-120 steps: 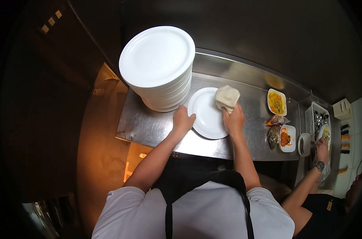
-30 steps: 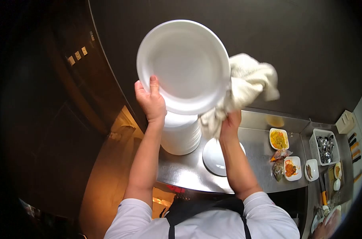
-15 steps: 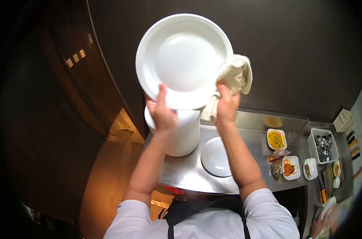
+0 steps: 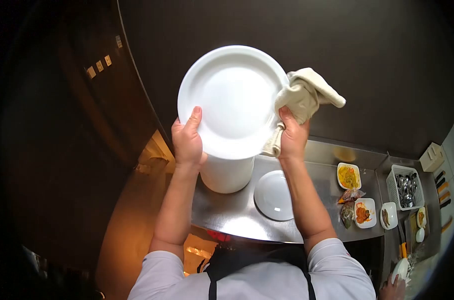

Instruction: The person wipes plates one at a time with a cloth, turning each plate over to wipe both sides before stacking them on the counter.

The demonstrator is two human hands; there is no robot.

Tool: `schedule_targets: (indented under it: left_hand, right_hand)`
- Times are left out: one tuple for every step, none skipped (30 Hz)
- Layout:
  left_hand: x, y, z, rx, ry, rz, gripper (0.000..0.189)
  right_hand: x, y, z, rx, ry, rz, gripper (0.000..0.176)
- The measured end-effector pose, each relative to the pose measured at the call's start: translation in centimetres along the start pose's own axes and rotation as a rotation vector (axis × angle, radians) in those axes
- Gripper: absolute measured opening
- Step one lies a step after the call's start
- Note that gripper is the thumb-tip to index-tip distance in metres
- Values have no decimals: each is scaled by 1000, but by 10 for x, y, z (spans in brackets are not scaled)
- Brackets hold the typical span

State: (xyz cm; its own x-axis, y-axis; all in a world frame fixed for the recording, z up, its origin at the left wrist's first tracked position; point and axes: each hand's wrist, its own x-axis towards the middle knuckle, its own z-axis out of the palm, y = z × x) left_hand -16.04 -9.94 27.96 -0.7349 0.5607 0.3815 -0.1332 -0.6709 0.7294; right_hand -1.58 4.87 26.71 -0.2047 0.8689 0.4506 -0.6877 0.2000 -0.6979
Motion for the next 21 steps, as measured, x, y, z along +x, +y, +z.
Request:
schedule_targets:
  left_hand:
    - [-6, -7, 7, -15, 82, 52, 42]
    - [-10, -15, 15, -32, 162, 108, 41]
    - [-19, -25, 21, -92, 203, 144, 40]
    - [-32, -36, 26, -150, 244, 180, 39]
    - [-41, -41, 27, -210, 283, 221, 39]
    - [-46, -44, 17, -191, 190, 197, 42]
    - [-44, -31, 8, -171, 108, 152, 42]
    - [-39, -10, -2, -152, 25, 108, 42]
    - [-34, 2, -6, -133, -59, 66, 41]
    - [-26, -1, -7, -75, 0, 24, 40]
    - [-25, -5, -7, -51, 54, 62, 40]
    - [-23, -9, -4, -26, 104, 106, 39]
    - [-22, -15, 0, 0, 149, 149, 39]
    - [-24, -27, 5, -4, 243, 264, 38]
    - [-24, -28, 5, -41, 315, 265, 38]
    - [-23, -29, 5, -80, 388, 265, 38]
    - [-21, -29, 4, -118, 461, 265, 38]
    - [-16, -23, -7, -50, 497, 209, 39]
    - [-16, -20, -22, -59, 501, 192, 40]
    - [-13, -18, -38, -69, 502, 179, 40]
    - [-9, -16, -47, -84, 500, 175, 41]
  right_hand:
    - [-17, 14, 2, 24, 62, 21, 45]
    - [-34, 26, 7, 47, 123, 38, 47]
    - [-54, 29, 21, 161, 138, 60, 53]
    - [-56, 28, 16, 108, 112, 92, 51]
    - [-52, 25, 9, 58, 82, 120, 49]
    - [-41, 17, -2, 7, 19, 128, 46]
    - [-27, 5, -15, -45, -44, 138, 44]
    - [-16, -3, -19, -96, -109, 146, 41]
    - [-13, -5, -13, -44, -51, 88, 39]
    - [-14, -5, -4, 7, 6, 35, 37]
    - [-17, -4, 2, 60, 61, -21, 35]
    - [-21, 3, 7, 60, 138, -14, 33]
    - [-33, 12, 10, 21, 142, 60, 32]
    - [-50, 21, 12, -20, 145, 133, 31]
    - [-70, 30, 15, -74, 87, 202, 30]
    - [-91, 32, 22, -41, 50, 221, 30]
    - [-107, 27, 20, -68, -72, 313, 30]
    - [-118, 30, 8, -154, -264, 386, 33]
    - [-130, 25, 1, -278, -371, 347, 36]
    - [-141, 25, -8, -255, -393, 318, 36]
    - [-145, 29, -18, -232, -422, 279, 36]
